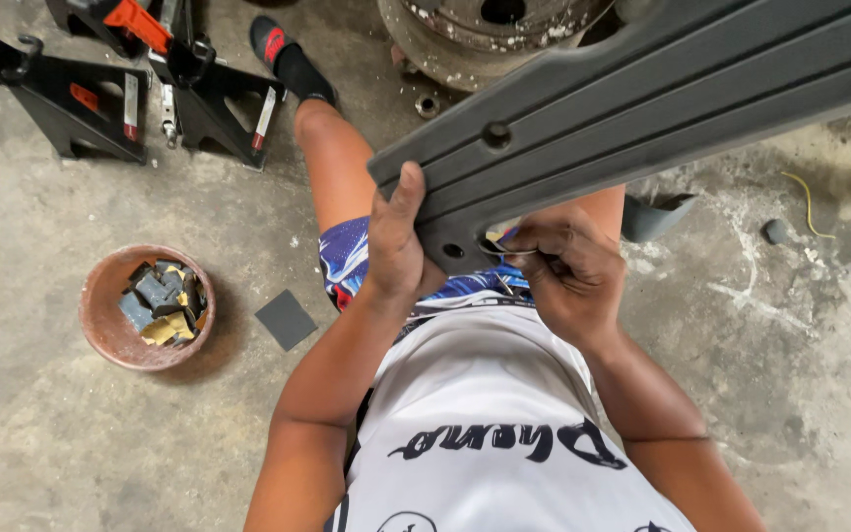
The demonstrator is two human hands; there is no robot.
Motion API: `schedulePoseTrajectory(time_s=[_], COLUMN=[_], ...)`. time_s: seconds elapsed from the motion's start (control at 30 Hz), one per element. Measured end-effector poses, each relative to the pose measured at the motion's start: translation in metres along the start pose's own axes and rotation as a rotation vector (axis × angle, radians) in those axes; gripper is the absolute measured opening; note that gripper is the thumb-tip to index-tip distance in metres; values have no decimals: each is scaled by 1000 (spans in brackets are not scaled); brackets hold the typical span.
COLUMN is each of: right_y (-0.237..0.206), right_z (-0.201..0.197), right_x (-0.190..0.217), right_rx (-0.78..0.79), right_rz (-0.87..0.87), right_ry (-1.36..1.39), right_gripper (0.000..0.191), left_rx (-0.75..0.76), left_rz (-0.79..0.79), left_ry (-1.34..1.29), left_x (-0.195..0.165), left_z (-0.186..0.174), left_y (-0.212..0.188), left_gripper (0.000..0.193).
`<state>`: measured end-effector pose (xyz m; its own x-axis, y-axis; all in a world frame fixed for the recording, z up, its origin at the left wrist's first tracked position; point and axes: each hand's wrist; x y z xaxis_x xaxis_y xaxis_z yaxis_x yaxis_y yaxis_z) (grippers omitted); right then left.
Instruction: The person sands a long, dark gray plastic car part using a sanding block. They hold the part with one hand and rub the sanding block along its edges and surfaces, turning the part to access different sides.
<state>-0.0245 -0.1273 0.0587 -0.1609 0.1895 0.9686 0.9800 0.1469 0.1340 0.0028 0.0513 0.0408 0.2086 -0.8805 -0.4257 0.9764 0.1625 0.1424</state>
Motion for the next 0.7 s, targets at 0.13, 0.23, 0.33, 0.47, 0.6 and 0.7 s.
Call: schedulePoseTrajectory(time_s=[0.13, 0.23, 0.33, 0.47, 0.6, 0.7], right_y=[1, 2, 0, -3, -2, -7], right_z=[-4, -6, -6, -15, -29, -29], right_x=[-1, -1, -3, -9, -21, -28], right_rx=[-23, 28, -51, -22, -46, -93], right_rz=[12, -29, -9, 26, 68, 35], right_ry=[0, 12, -2, -85, -149, 26], right_gripper=[13, 15, 15, 15, 12, 13], left_rx=[-10, 22, -28, 35, -7, -17], left_rz=[-29, -35, 40, -33, -42, -66], left_ry=[55, -21, 86, 46, 34, -31], left_x=[-1, 0, 7, 7, 3, 4], left_z=[3, 4, 4, -5, -16, -17], left_y=[1, 1, -2, 0, 5, 3], left_gripper=[48, 50, 48, 48, 53, 56])
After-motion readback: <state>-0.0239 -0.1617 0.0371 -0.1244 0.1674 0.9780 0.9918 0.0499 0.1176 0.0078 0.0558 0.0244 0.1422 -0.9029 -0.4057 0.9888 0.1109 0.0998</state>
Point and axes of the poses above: each hand's wrist, its own y-axis towards the middle knuckle, its own z-axis out of the palm, x = y × z, and after that the axes turned 15 degrees about z, right-handed
